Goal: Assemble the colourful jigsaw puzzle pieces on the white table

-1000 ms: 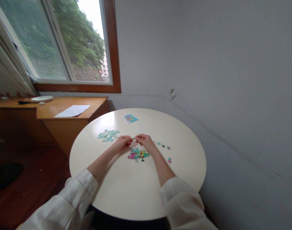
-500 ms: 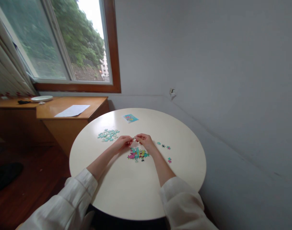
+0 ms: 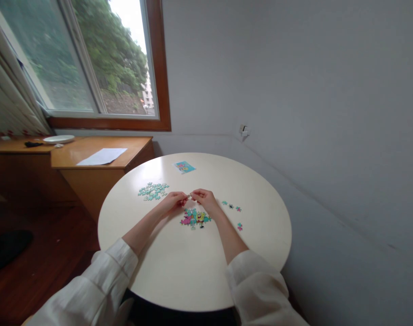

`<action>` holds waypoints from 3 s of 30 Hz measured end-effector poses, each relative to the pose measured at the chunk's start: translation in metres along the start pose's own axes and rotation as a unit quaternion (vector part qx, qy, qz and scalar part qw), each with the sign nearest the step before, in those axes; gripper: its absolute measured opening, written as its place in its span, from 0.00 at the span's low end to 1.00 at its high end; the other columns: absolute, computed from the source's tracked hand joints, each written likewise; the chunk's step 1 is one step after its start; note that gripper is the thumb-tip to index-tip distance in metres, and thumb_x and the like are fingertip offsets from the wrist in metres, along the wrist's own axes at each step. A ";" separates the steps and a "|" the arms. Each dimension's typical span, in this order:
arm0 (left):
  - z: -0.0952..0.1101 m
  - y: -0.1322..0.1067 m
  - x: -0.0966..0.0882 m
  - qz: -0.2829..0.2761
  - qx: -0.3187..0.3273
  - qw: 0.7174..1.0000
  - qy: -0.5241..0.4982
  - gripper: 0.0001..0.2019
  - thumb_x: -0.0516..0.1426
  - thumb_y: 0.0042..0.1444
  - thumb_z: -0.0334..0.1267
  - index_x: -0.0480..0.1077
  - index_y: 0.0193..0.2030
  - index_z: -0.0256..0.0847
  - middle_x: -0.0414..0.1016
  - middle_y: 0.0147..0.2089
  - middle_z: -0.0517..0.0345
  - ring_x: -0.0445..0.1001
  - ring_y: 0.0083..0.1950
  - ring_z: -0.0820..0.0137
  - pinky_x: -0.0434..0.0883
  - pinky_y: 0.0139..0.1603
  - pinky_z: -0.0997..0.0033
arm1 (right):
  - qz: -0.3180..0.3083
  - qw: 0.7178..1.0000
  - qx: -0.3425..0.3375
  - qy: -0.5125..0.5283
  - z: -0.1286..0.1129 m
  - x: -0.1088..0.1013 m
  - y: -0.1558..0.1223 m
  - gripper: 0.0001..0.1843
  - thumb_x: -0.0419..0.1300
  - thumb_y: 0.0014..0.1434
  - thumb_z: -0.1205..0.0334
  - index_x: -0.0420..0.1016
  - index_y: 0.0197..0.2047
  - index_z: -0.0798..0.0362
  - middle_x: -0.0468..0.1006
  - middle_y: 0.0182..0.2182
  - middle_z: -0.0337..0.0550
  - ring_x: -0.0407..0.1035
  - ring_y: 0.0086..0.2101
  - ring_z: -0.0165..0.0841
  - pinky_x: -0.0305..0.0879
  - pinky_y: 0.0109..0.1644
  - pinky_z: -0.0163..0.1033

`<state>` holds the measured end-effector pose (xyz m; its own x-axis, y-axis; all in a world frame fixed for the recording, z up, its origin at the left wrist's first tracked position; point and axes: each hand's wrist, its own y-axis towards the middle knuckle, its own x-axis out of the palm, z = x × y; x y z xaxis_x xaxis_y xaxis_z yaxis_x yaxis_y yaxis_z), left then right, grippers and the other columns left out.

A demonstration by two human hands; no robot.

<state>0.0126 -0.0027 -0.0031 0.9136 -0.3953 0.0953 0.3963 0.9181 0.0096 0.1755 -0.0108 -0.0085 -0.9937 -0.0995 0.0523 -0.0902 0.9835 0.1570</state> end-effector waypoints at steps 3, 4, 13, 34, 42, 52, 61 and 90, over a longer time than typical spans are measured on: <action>0.001 -0.001 0.001 0.004 -0.003 1.000 -0.005 0.08 0.58 0.41 0.38 0.68 0.20 0.34 0.65 0.19 0.61 0.61 0.22 0.78 0.57 0.25 0.76 | -0.002 1.000 0.002 0.000 0.000 0.000 0.000 0.16 0.68 0.38 0.50 0.75 0.27 0.53 0.73 0.21 0.36 0.64 0.25 0.27 0.56 0.30 0.34; 0.001 -0.001 0.001 0.007 -0.004 1.000 -0.005 0.08 0.57 0.41 0.38 0.68 0.20 0.34 0.65 0.19 0.61 0.61 0.22 0.78 0.56 0.25 0.76 | -0.002 1.000 0.003 0.000 0.000 0.000 0.000 0.16 0.68 0.38 0.50 0.75 0.27 0.53 0.73 0.21 0.36 0.64 0.25 0.27 0.56 0.29 0.34; 0.002 -0.001 0.002 0.017 -0.005 1.000 0.005 0.07 0.56 0.39 0.37 0.67 0.18 0.35 0.64 0.18 0.61 0.60 0.22 0.78 0.56 0.25 0.76 | -0.004 1.000 0.005 -0.001 0.001 0.001 0.001 0.16 0.68 0.37 0.51 0.75 0.27 0.54 0.73 0.20 0.36 0.64 0.24 0.26 0.55 0.29 0.33; 0.001 0.000 0.000 -0.004 0.011 0.999 0.031 0.13 0.60 0.40 0.44 0.68 0.21 0.35 0.64 0.19 0.62 0.60 0.23 0.78 0.56 0.26 0.75 | 0.006 1.000 0.003 0.008 -0.001 0.000 0.000 0.16 0.68 0.37 0.51 0.75 0.27 0.54 0.73 0.20 0.36 0.64 0.25 0.26 0.55 0.29 0.33; 0.001 0.000 0.000 0.011 0.007 0.999 0.030 0.09 0.58 0.40 0.40 0.69 0.20 0.34 0.64 0.18 0.62 0.60 0.22 0.78 0.55 0.25 0.76 | 0.010 1.000 0.007 -0.004 -0.004 0.003 -0.001 0.16 0.67 0.37 0.51 0.75 0.27 0.54 0.73 0.21 0.37 0.64 0.25 0.27 0.55 0.29 0.33; 0.008 -0.005 0.004 0.043 0.001 0.999 0.030 0.08 0.60 0.36 0.38 0.70 0.22 0.35 0.63 0.16 0.65 0.59 0.21 0.79 0.53 0.24 0.76 | 0.019 1.000 0.012 -0.007 -0.002 0.003 0.000 0.17 0.66 0.37 0.52 0.77 0.29 0.54 0.76 0.25 0.40 0.66 0.27 0.29 0.58 0.30 0.34; 0.008 -0.005 0.004 0.044 0.002 0.999 0.029 0.13 0.63 0.35 0.44 0.71 0.23 0.34 0.66 0.20 0.62 0.59 0.22 0.79 0.54 0.25 0.76 | 0.017 1.000 0.002 -0.012 -0.001 0.001 0.000 0.15 0.66 0.39 0.55 0.78 0.32 0.53 0.78 0.28 0.42 0.69 0.32 0.32 0.63 0.34 0.36; 0.003 -0.003 0.005 0.055 0.012 0.995 0.085 0.09 0.60 0.36 0.40 0.70 0.21 0.34 0.66 0.18 0.63 0.59 0.21 0.78 0.53 0.23 0.76 | 0.044 0.997 -0.047 -0.037 0.002 0.005 0.006 0.12 0.66 0.37 0.57 0.79 0.27 0.54 0.80 0.30 0.45 0.72 0.33 0.36 0.67 0.42 0.43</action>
<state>0.0158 -0.0069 0.0004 0.9545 -0.2894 -0.0724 0.2923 0.9558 0.0322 0.1700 -0.0053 -0.0096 -1.0000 0.0012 -0.0015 0.0008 0.9688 0.2478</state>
